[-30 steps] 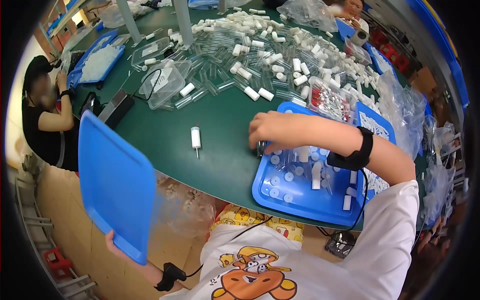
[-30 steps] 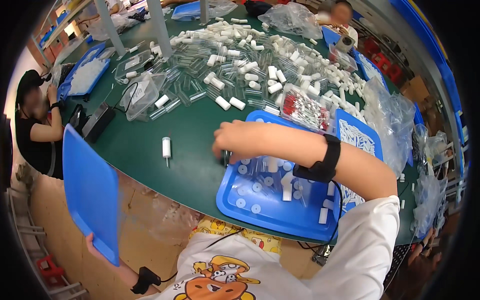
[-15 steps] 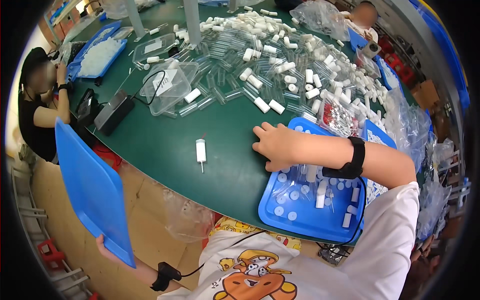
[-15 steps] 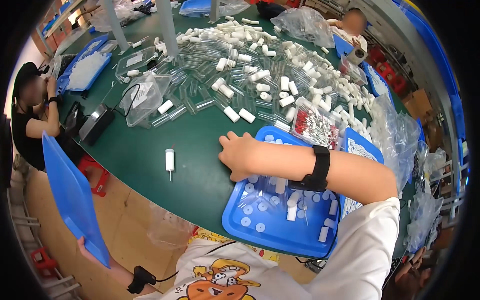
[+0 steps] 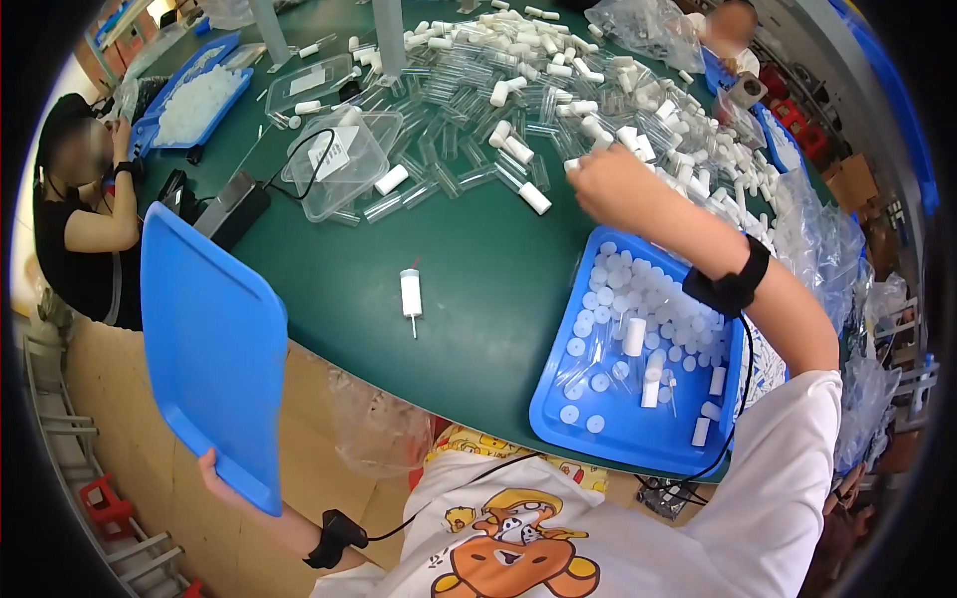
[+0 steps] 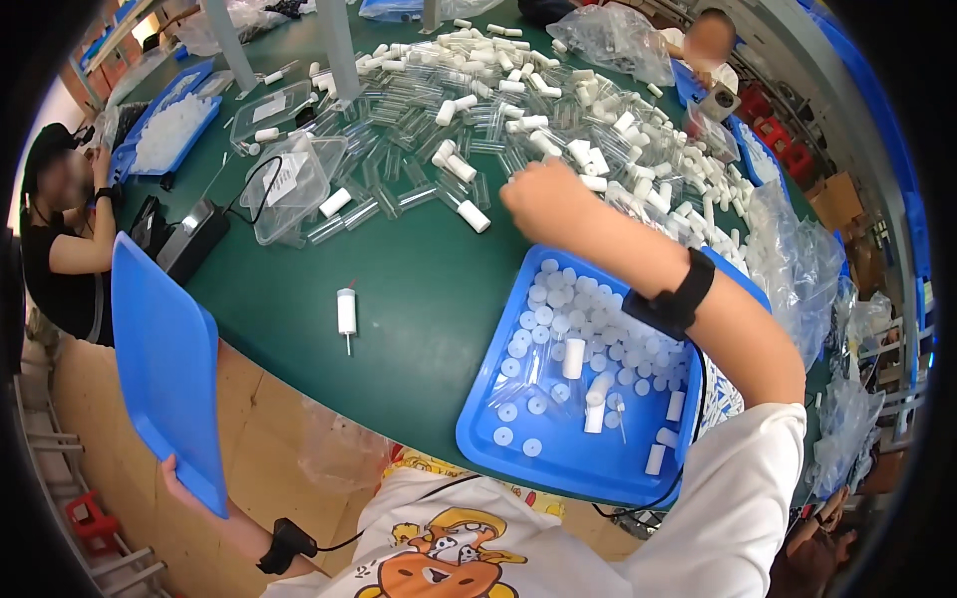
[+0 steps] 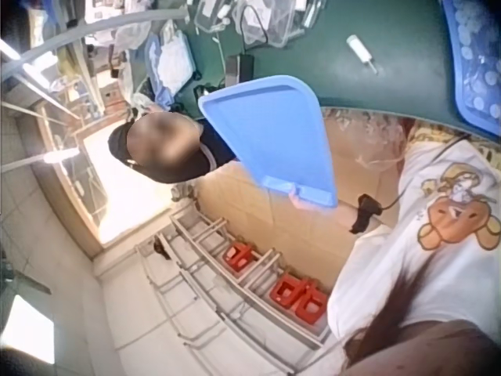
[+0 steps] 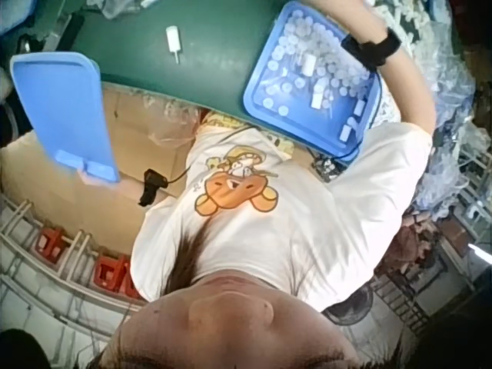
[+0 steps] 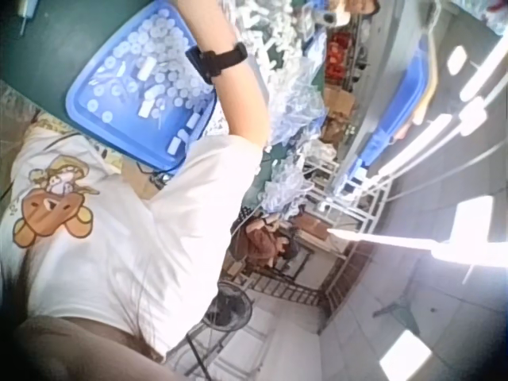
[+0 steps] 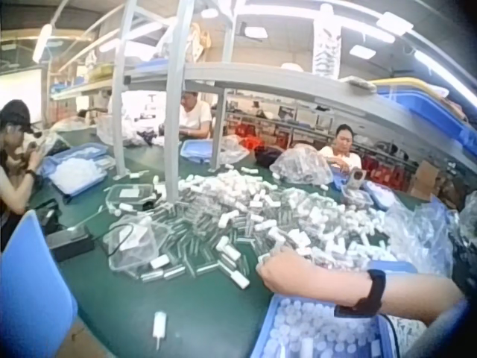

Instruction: Manually assembling small white cylindrical parts with blue and red components in a factory setting.

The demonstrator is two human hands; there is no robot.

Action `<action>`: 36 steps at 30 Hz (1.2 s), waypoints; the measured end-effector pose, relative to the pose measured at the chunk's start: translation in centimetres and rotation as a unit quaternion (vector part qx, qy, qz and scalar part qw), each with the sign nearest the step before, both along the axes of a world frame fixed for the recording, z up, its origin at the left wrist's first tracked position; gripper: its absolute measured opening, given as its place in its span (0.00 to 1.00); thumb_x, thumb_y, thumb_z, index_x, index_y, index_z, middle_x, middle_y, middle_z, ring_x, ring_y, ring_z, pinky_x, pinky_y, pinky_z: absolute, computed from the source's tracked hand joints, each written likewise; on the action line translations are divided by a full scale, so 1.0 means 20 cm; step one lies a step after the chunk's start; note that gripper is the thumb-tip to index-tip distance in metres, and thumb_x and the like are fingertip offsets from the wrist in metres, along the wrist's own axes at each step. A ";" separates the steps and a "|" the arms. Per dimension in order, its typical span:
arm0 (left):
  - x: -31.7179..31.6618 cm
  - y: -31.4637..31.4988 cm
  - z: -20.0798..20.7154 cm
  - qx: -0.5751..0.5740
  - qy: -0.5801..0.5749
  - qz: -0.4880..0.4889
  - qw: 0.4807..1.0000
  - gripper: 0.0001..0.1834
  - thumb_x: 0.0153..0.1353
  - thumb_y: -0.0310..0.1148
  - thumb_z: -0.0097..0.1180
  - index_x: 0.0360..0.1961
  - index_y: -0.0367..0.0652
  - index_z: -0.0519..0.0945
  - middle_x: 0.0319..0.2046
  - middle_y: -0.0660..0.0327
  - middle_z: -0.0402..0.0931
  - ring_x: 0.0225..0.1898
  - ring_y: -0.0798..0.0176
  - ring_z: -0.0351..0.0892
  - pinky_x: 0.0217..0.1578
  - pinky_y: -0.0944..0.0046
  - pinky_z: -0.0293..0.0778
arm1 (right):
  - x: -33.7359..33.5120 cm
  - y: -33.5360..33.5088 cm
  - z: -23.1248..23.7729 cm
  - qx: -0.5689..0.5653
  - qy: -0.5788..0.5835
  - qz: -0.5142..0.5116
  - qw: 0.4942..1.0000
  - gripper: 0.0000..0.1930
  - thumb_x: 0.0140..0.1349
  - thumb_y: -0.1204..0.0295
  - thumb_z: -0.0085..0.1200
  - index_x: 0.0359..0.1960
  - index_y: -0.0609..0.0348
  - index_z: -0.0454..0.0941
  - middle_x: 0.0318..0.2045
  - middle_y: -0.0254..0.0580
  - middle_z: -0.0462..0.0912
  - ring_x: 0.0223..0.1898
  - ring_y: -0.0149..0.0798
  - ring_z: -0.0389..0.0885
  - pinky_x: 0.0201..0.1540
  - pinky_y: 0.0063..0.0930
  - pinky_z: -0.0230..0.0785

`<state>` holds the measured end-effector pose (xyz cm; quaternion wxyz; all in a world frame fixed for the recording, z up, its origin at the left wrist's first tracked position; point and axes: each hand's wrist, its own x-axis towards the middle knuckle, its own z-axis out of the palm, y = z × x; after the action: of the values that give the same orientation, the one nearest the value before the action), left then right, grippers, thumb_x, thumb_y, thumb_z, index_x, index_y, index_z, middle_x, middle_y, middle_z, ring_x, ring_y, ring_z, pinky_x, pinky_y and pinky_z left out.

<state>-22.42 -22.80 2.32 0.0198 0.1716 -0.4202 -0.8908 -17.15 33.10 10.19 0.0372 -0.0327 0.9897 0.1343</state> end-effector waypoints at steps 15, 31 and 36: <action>0.10 0.30 0.17 -0.062 -0.100 -0.102 0.988 0.37 0.48 0.41 0.54 0.59 0.37 0.61 0.49 0.52 0.67 0.48 0.53 0.71 0.45 0.55 0.72 | 0.07 -0.01 0.00 0.079 0.041 -0.002 0.996 0.09 0.49 0.68 0.57 0.27 0.60 0.81 0.27 0.47 0.80 0.36 0.48 0.78 0.39 0.39 0.71; 0.04 0.22 0.18 -0.065 -0.051 -0.040 0.996 0.32 0.47 0.38 0.51 0.55 0.36 0.65 0.47 0.51 0.68 0.45 0.52 0.72 0.42 0.55 0.74 | -0.09 -0.75 -0.23 -0.054 0.143 0.276 0.949 0.04 0.53 0.70 0.49 0.29 0.53 0.73 0.31 0.33 0.71 0.40 0.34 0.71 0.37 0.26 0.64; 0.13 0.30 0.09 -0.076 -0.114 -0.173 0.975 0.29 0.49 0.40 0.51 0.52 0.38 0.67 0.46 0.54 0.68 0.42 0.55 0.73 0.40 0.58 0.73 | -0.01 -0.46 -0.03 -0.037 0.108 0.137 0.984 0.09 0.45 0.76 0.53 0.31 0.57 0.73 0.33 0.40 0.73 0.41 0.41 0.73 0.40 0.33 0.68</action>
<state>-19.90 -16.81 4.08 -0.1700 0.1950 -0.5095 -0.8207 -17.29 23.85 9.51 -0.0900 -0.1546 0.9784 0.1041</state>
